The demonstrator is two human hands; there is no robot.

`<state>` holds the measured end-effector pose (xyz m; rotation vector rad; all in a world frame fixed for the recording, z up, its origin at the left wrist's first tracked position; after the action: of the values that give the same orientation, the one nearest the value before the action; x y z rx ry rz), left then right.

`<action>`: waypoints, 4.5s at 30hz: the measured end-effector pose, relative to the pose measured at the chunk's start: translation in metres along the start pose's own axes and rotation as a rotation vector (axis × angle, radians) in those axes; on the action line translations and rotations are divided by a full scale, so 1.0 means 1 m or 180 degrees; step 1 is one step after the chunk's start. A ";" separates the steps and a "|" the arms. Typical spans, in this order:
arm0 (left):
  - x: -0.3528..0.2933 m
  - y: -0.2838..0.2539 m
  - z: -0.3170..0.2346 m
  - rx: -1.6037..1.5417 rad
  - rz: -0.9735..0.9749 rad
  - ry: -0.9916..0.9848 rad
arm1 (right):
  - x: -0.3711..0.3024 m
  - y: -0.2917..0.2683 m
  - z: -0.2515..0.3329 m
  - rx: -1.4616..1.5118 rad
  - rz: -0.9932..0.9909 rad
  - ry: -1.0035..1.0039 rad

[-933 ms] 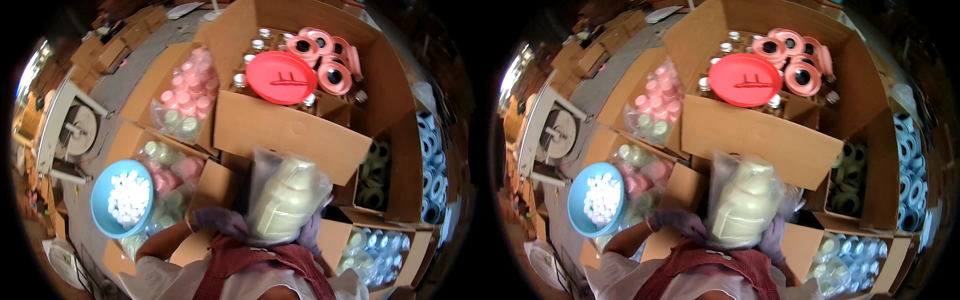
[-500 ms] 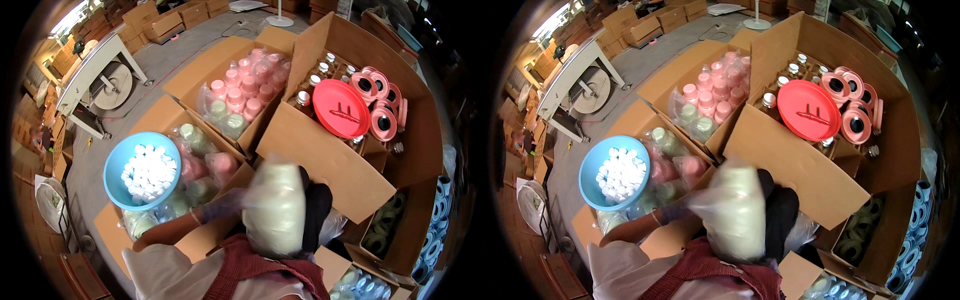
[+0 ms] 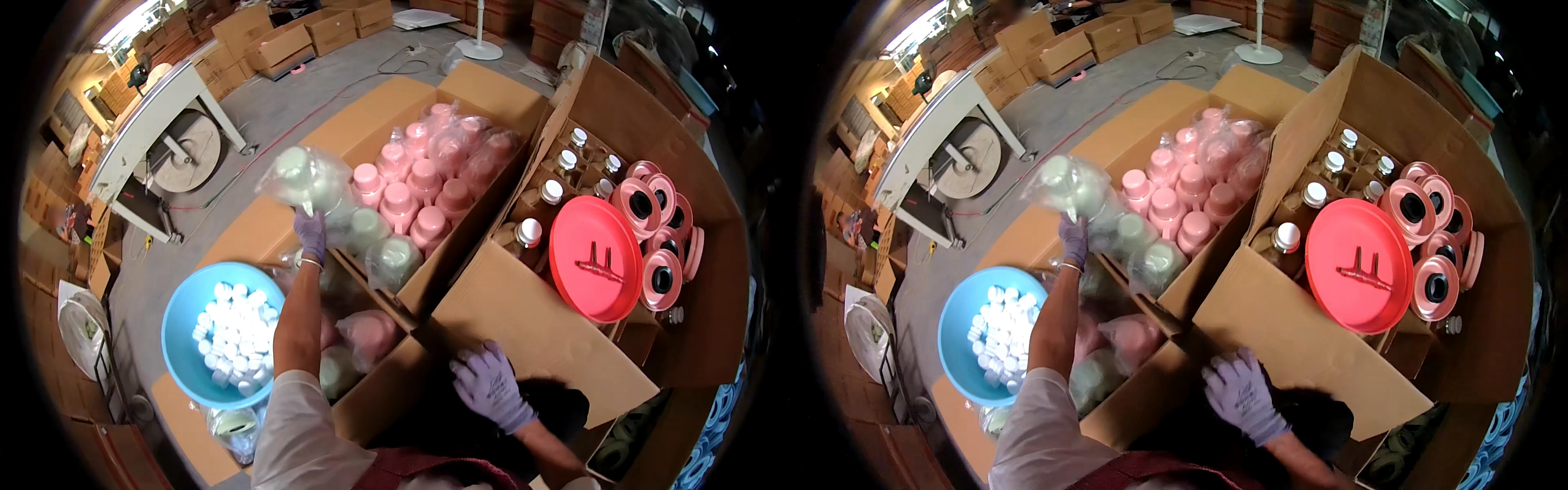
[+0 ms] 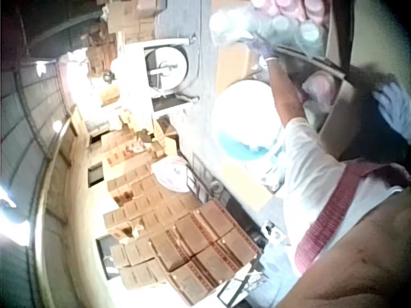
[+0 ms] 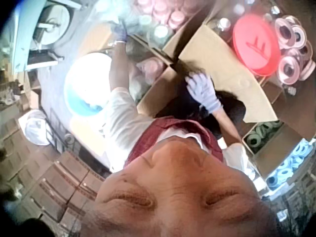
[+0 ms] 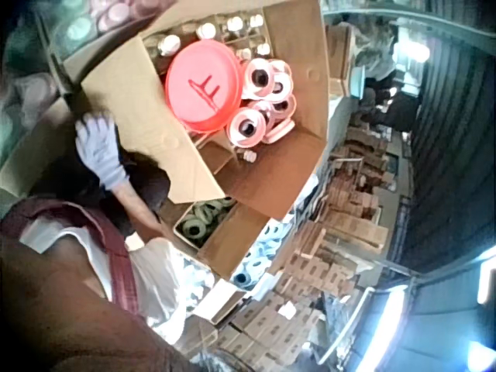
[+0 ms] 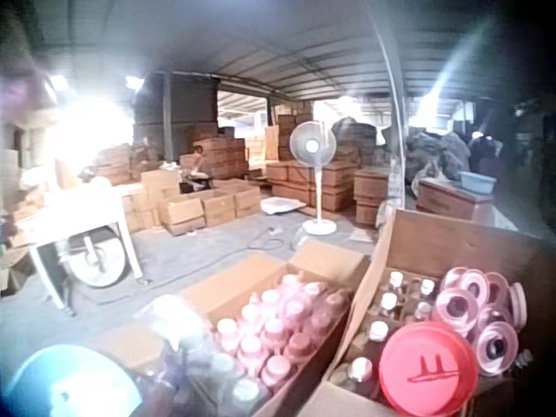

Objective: The person assembles thermos bottles by inserting inner liners, placing lids, and wrapping them in plastic bags. They handle pink, green, and blue thermos bodies, lids, and liners, placing the finished units into a cardboard box.

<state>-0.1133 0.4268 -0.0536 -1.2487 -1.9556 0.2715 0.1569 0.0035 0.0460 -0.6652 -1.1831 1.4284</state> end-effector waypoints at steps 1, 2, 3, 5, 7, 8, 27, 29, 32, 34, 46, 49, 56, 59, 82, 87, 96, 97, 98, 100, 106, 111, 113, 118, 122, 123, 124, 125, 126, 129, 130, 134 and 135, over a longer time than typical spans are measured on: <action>0.004 0.027 0.019 0.0070 0.0130 -0.0116 | 0.002 -0.005 0.000 0.0010 -0.0143 0.0024; 0.009 0.049 0.038 0.0154 0.0245 -0.0219 | 0.007 -0.006 -0.003 0.0092 -0.0198 0.0201; 0.009 0.068 0.050 0.0226 0.0380 -0.0338 | 0.009 -0.007 -0.009 0.0159 -0.0233 0.0396; 0.008 0.100 0.063 0.1312 0.0924 0.0177 | 0.013 -0.009 -0.020 0.0333 -0.0335 0.0442; 0.004 0.133 0.052 0.2646 0.1429 0.1225 | 0.014 -0.013 -0.028 0.0449 -0.0466 0.0467; -0.005 0.159 0.037 0.2903 0.2319 0.1588 | 0.013 -0.015 -0.032 0.0458 -0.0544 0.0512; -0.213 0.331 0.001 0.2439 0.3856 0.1339 | -0.014 -0.039 -0.046 0.0678 -0.1190 0.0666; -0.185 0.306 -0.028 0.1782 0.3309 0.1162 | -0.023 -0.044 -0.047 0.0723 -0.1248 0.0734; -0.142 0.201 -0.155 0.0100 0.2863 0.0274 | -0.043 -0.047 -0.047 0.0653 -0.1418 0.0943; -0.105 0.096 -0.209 -0.1232 0.2492 -0.0044 | -0.046 -0.044 -0.040 0.0506 -0.1466 0.0850; -0.349 -0.187 -0.332 -0.2151 0.2264 0.1377 | -0.135 -0.127 0.052 0.2379 -0.2396 0.1918; -0.384 -0.184 -0.345 -0.2594 0.2574 0.1022 | -0.147 -0.173 0.091 0.0343 -0.1372 0.1219; -0.439 -0.184 -0.345 -0.2665 0.3698 0.1324 | -0.189 -0.146 0.119 -0.2185 0.0565 -0.0652; -0.443 -0.172 -0.310 -0.2955 0.3674 0.0705 | -0.170 -0.184 0.108 -0.2598 0.0243 -0.1134; -0.390 -0.109 -0.422 -0.3514 0.4429 0.1631 | -0.333 -0.215 -0.462 -0.1313 -0.0954 0.4821; -0.387 -0.080 -0.416 -0.3623 0.4544 0.0420 | -0.308 -0.226 -0.411 -0.1100 -0.1010 0.4373; -0.403 -0.026 -0.488 -0.4129 0.5525 -0.0269 | -0.287 -0.406 -0.095 -0.1930 -0.3006 0.2163; -0.403 -0.030 -0.508 -0.4353 0.5511 -0.0101 | -0.299 -0.408 -0.075 -0.1736 -0.3214 0.1972; -0.398 -0.030 -0.521 -0.4474 0.5265 0.0163 | -0.309 -0.398 -0.069 -0.0643 -0.3676 0.2207; -0.394 -0.035 -0.541 -0.4650 0.4862 0.0658 | -0.327 -0.366 -0.065 0.0557 -0.4153 0.2134; -0.350 -0.106 -0.534 -0.4588 0.4144 0.0108 | -0.298 -0.226 -0.074 0.3369 -0.4311 0.2492; -0.309 -0.165 -0.537 -0.3781 0.2782 0.2524 | -0.256 -0.157 -0.092 0.4672 -0.3766 0.1893; -0.285 -0.155 -0.542 -0.3759 0.3388 0.1878 | -0.239 -0.122 -0.086 0.4557 -0.3350 0.2371; -0.274 -0.119 -0.518 -0.2433 0.4682 0.1727 | -0.257 -0.087 -0.065 0.2756 -0.2321 0.1982; -0.312 -0.104 -0.405 -0.2465 0.5017 0.1099 | -0.324 -0.048 0.026 0.1451 -0.2066 0.2081; -0.314 -0.100 -0.359 -0.2374 0.5027 0.0694 | -0.331 -0.033 0.059 0.1421 -0.1897 0.1957; -0.316 -0.100 -0.309 -0.2242 0.4933 0.0416 | -0.334 -0.018 0.087 0.1499 -0.1729 0.1713; -0.327 -0.105 -0.262 -0.2057 0.4798 0.0298 | -0.335 0.007 0.105 0.1581 -0.1849 0.1626; -0.343 -0.115 -0.222 -0.1817 0.4634 0.0511 | -0.337 0.046 0.106 0.1169 -0.2213 0.1417; -0.402 -0.149 -0.158 -0.1292 0.4349 0.1518 | -0.265 0.011 0.087 0.2035 -0.2270 0.0988; -0.415 -0.154 -0.157 -0.1323 0.4460 0.1698 | -0.239 -0.031 0.082 0.2422 -0.2172 0.0799; -0.427 -0.145 -0.172 -0.1589 0.4937 0.2080 | -0.175 -0.150 0.083 0.1988 -0.1534 0.0130; -0.427 -0.140 -0.187 -0.1741 0.4968 0.1849 | -0.171 -0.160 0.080 0.1995 -0.1496 0.0162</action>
<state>0.0147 -0.0425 -0.0641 -2.6136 -0.2229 0.0724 0.1870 -0.2005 0.1829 0.0186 -0.7188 1.2633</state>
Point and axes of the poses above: each hand's wrist, its own x-axis towards the middle knuckle, its own y-axis out of the palm, z = x × y, the point moved 8 cm from there along x, towards the middle knuckle, and after that the axes turned 1 degree about y, right-handed, at the moved point
